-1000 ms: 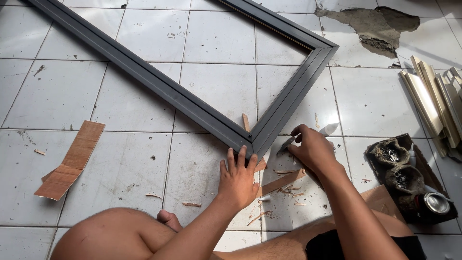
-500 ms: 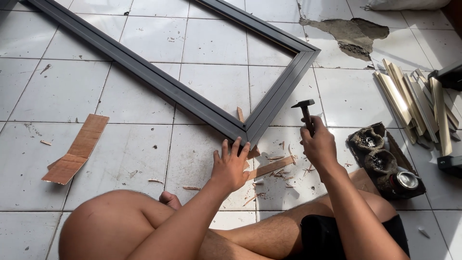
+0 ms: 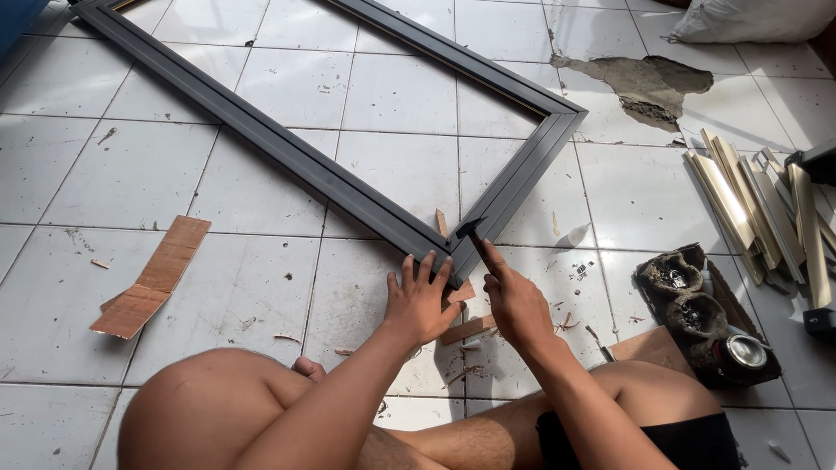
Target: The person is securing the corner of a large frame using wooden blocks, glue, and a hammer, then trimming the wood with a utility knife.
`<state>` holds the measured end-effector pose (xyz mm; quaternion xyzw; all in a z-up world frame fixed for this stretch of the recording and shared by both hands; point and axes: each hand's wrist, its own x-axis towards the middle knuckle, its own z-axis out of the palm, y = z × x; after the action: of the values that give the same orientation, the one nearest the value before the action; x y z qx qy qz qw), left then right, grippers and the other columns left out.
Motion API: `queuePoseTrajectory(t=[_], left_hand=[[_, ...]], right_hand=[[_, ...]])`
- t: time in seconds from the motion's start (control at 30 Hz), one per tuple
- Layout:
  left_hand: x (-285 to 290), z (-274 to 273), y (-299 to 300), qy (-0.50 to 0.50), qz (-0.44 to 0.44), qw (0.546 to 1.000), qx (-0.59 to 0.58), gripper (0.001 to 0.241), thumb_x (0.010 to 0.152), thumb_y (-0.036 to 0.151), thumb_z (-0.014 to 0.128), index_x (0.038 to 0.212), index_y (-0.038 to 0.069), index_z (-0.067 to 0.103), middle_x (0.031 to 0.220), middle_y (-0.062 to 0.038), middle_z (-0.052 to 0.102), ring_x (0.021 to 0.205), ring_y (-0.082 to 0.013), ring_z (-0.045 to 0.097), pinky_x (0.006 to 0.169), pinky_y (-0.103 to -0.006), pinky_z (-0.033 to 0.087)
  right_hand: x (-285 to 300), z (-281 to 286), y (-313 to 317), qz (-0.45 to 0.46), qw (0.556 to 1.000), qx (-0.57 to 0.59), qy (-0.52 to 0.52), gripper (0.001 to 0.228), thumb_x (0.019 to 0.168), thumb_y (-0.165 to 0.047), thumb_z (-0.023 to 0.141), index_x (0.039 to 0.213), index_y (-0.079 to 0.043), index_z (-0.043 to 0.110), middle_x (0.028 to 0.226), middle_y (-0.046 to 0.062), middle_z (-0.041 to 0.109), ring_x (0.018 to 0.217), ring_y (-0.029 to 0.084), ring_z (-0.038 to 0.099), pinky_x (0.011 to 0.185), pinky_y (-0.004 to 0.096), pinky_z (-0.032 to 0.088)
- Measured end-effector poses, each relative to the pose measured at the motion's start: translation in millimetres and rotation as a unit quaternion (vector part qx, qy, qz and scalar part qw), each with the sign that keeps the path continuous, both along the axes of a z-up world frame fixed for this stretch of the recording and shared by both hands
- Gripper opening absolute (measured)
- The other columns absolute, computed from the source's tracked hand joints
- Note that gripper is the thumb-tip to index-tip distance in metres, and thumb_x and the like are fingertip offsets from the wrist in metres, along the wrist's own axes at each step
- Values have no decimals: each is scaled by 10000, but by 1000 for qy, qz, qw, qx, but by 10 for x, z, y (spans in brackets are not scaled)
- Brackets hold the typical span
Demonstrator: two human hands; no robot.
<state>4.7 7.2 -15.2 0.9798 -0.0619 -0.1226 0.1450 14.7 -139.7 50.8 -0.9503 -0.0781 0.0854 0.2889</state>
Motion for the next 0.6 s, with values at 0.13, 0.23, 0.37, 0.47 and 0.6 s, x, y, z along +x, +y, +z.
queuePoseTrajectory(t=[0.13,0.23,0.37,0.47,0.6], left_hand=[[133,-51,21,-12,8,1000,27,619,825,408,383,1383,197,218,1357,-85,202,1228,-367,169,971,-568,141],[127,-64,8,-16,7,999,31,609,819,403,376,1378,205,238,1346,-92,230,1225,-375,196,975,-595,137],[154,43,-20,20,4,999,48,689,814,563,295,1386,192,194,1340,-88,233,1234,-364,169,986,-596,103],[141,169,-30,51,-7,996,67,734,813,617,234,1395,179,148,1353,-98,226,1251,-359,153,999,-594,87],[142,165,-46,66,-8,994,85,733,805,566,283,1402,180,105,1367,-103,228,1267,-360,144,998,-598,75]], right_hand=[[37,-57,62,3,1000,-8,-17,539,873,-123,358,1368,-316,269,840,132,635,755,360,607,665,452,472],[38,-188,38,30,998,-43,-30,536,881,-123,375,1370,-319,274,806,128,620,706,322,611,625,423,482],[76,-231,39,37,997,-59,-44,524,887,-148,370,1370,-321,263,766,117,599,658,311,600,598,428,486],[84,-199,80,26,997,-30,-67,520,897,-157,343,1382,-313,237,738,105,586,631,294,594,590,429,498],[86,-356,57,57,993,-97,-39,518,898,-160,348,1378,-327,248,671,91,566,585,283,587,562,429,492]])
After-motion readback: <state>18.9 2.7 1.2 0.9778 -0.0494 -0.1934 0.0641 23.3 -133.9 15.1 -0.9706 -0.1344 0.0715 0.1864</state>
